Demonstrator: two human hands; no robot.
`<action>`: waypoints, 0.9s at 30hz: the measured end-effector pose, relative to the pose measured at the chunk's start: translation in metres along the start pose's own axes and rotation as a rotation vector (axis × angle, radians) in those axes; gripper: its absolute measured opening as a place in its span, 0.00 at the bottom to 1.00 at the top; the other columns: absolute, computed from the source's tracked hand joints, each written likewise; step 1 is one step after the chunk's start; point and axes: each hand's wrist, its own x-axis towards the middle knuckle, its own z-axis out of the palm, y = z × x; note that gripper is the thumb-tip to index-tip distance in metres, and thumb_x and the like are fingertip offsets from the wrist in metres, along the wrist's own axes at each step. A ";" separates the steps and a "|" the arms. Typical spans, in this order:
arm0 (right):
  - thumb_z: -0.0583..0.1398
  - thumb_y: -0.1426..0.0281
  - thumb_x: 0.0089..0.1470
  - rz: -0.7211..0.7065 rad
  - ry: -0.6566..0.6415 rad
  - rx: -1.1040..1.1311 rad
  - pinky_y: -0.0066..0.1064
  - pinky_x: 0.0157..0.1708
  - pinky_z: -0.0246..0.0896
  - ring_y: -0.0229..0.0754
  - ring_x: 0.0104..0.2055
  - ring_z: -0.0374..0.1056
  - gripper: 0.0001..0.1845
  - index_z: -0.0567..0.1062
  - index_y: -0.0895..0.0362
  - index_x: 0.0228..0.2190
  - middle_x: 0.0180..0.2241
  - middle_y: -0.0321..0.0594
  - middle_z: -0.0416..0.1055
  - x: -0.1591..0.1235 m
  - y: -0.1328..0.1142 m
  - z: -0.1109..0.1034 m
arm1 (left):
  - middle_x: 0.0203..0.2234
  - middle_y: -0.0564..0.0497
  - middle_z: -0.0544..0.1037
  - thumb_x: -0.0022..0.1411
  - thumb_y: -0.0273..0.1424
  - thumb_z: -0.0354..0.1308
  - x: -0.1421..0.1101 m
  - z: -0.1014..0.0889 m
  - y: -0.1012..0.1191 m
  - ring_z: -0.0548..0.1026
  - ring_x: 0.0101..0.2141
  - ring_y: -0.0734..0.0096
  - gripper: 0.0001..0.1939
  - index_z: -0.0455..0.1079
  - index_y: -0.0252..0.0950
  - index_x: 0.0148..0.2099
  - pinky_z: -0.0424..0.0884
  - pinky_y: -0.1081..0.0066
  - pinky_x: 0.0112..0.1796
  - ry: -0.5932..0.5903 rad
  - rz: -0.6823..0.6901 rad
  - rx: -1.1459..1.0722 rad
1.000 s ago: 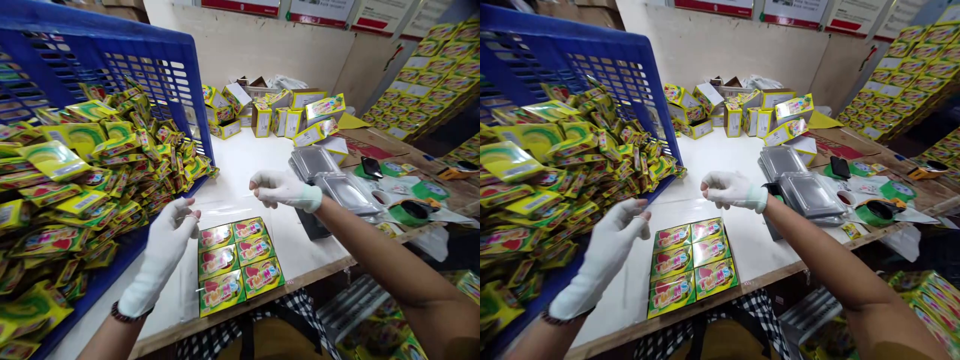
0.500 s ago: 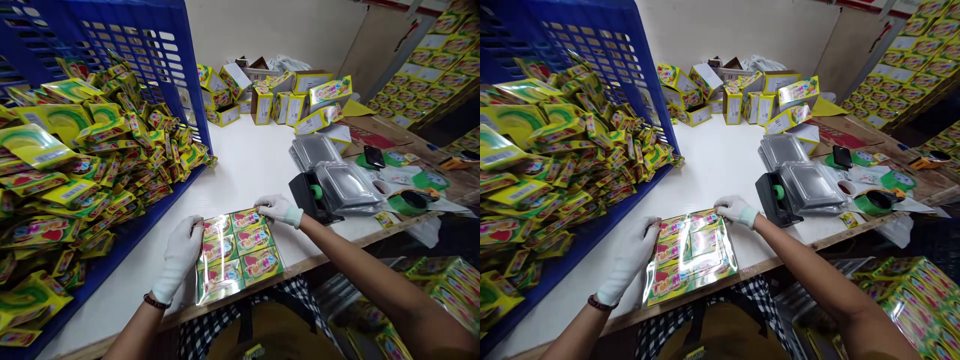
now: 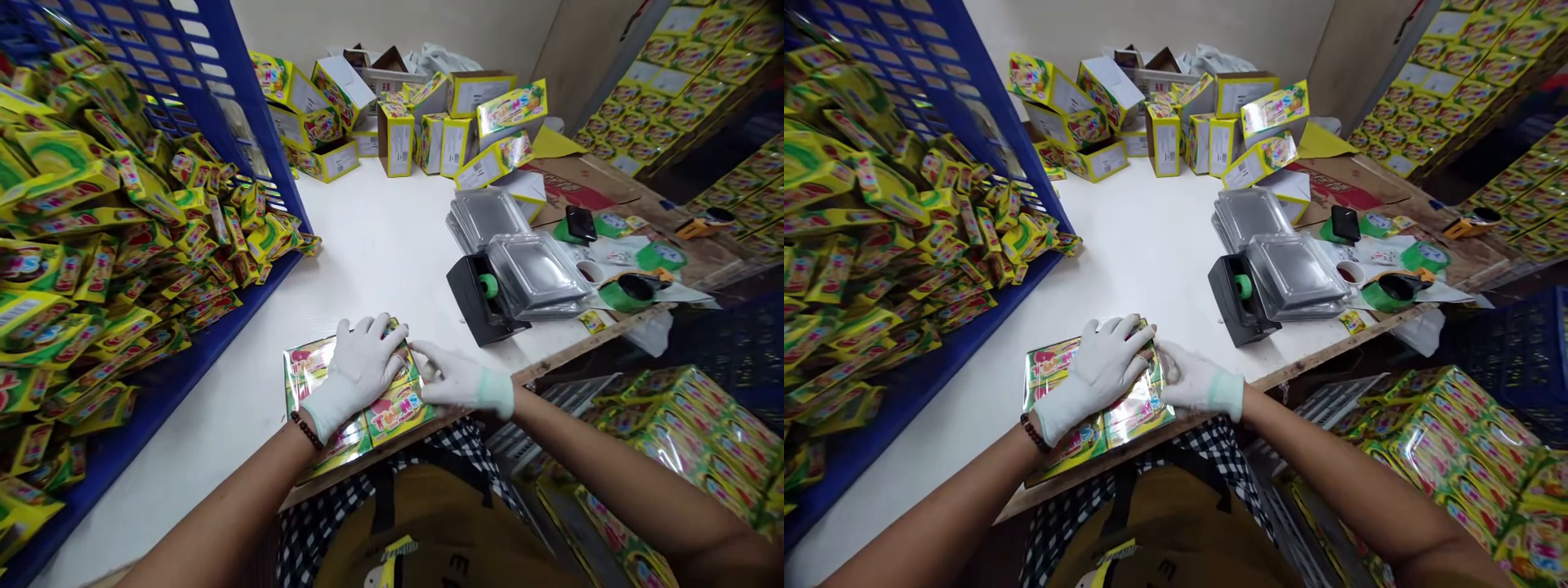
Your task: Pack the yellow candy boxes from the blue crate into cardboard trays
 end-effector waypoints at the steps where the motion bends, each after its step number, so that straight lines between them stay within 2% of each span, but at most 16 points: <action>1: 0.63 0.74 0.45 0.023 0.005 0.045 0.23 0.20 0.61 0.33 0.22 0.65 0.43 0.58 0.51 0.63 0.28 0.28 0.68 -0.008 0.004 0.004 | 0.50 0.43 0.70 0.69 0.39 0.44 0.000 0.000 -0.001 0.69 0.45 0.53 0.17 0.66 0.43 0.56 0.61 0.55 0.42 -0.007 -0.006 -0.002; 5: 0.63 0.72 0.46 0.118 0.026 0.277 0.24 0.18 0.63 0.32 0.19 0.66 0.45 0.55 0.51 0.64 0.31 0.30 0.70 -0.025 0.018 0.013 | 0.51 0.43 0.70 0.69 0.42 0.45 0.001 0.000 0.002 0.68 0.46 0.52 0.19 0.66 0.44 0.57 0.60 0.55 0.43 0.001 -0.022 -0.027; 8: 0.64 0.68 0.48 0.122 0.000 0.419 0.25 0.19 0.64 0.32 0.19 0.68 0.41 0.58 0.54 0.61 0.29 0.30 0.70 -0.030 0.025 0.017 | 0.53 0.42 0.69 0.68 0.45 0.47 0.000 0.001 0.005 0.67 0.49 0.50 0.21 0.67 0.46 0.58 0.59 0.53 0.45 0.021 -0.030 -0.030; 11: 0.65 0.68 0.46 0.144 0.026 0.499 0.24 0.20 0.62 0.32 0.19 0.68 0.39 0.60 0.57 0.59 0.28 0.29 0.70 -0.034 0.031 0.023 | 0.55 0.42 0.68 0.67 0.48 0.48 -0.001 0.001 0.007 0.67 0.50 0.49 0.23 0.66 0.46 0.59 0.59 0.52 0.46 0.008 -0.020 -0.022; 16: 0.67 0.66 0.44 0.121 -0.004 0.710 0.28 0.26 0.68 0.34 0.23 0.69 0.39 0.61 0.56 0.56 0.31 0.32 0.72 -0.041 0.042 0.035 | 0.57 0.40 0.67 0.64 0.52 0.50 -0.001 0.000 0.008 0.65 0.52 0.47 0.27 0.66 0.45 0.60 0.58 0.50 0.48 0.003 -0.025 -0.035; 17: 0.67 0.65 0.45 0.126 -0.025 0.699 0.30 0.28 0.69 0.36 0.25 0.70 0.37 0.63 0.56 0.55 0.31 0.33 0.72 -0.043 0.044 0.033 | 0.57 0.40 0.66 0.62 0.53 0.52 -0.001 0.000 0.008 0.65 0.53 0.46 0.29 0.66 0.45 0.59 0.58 0.50 0.49 -0.002 -0.024 -0.037; 19: 0.66 0.63 0.47 0.113 -0.020 0.516 0.35 0.32 0.71 0.40 0.29 0.72 0.30 0.69 0.55 0.52 0.31 0.36 0.73 -0.052 0.048 0.020 | 0.57 0.40 0.66 0.59 0.56 0.54 0.000 0.001 0.007 0.65 0.53 0.45 0.31 0.66 0.45 0.58 0.58 0.49 0.49 -0.019 -0.022 -0.036; 20: 0.65 0.63 0.48 0.083 0.036 0.364 0.37 0.35 0.71 0.42 0.32 0.73 0.24 0.73 0.55 0.48 0.31 0.38 0.74 -0.057 0.049 0.008 | 0.56 0.40 0.67 0.58 0.56 0.54 0.001 0.001 0.007 0.65 0.53 0.45 0.31 0.67 0.45 0.58 0.58 0.49 0.49 -0.025 -0.022 -0.035; 22: 0.62 0.63 0.51 0.003 0.300 0.033 0.41 0.43 0.69 0.46 0.38 0.73 0.15 0.77 0.55 0.41 0.35 0.42 0.76 -0.068 0.052 -0.026 | 0.56 0.40 0.67 0.58 0.57 0.54 0.002 0.002 0.005 0.66 0.52 0.45 0.31 0.67 0.45 0.57 0.58 0.49 0.49 -0.028 -0.026 -0.034; 25: 0.58 0.61 0.56 -0.053 0.842 -0.285 0.43 0.50 0.65 0.49 0.46 0.71 0.17 0.77 0.56 0.42 0.40 0.45 0.76 -0.077 0.062 -0.086 | 0.55 0.40 0.67 0.58 0.57 0.53 0.003 0.004 0.003 0.66 0.51 0.45 0.31 0.68 0.46 0.56 0.58 0.48 0.49 -0.015 -0.028 -0.028; 26: 0.57 0.60 0.56 -0.041 0.948 -0.334 0.43 0.50 0.64 0.49 0.47 0.70 0.18 0.77 0.57 0.43 0.40 0.46 0.76 -0.076 0.066 -0.103 | 0.55 0.40 0.67 0.58 0.57 0.53 0.003 0.005 0.002 0.67 0.51 0.45 0.30 0.68 0.46 0.56 0.58 0.48 0.49 -0.009 -0.026 -0.025; 27: 0.56 0.59 0.56 -0.019 0.986 -0.355 0.44 0.50 0.64 0.50 0.47 0.69 0.19 0.77 0.57 0.42 0.40 0.47 0.75 -0.072 0.071 -0.117 | 0.55 0.40 0.68 0.59 0.58 0.52 0.003 0.006 0.001 0.67 0.51 0.45 0.30 0.68 0.46 0.56 0.58 0.48 0.49 -0.005 -0.023 -0.023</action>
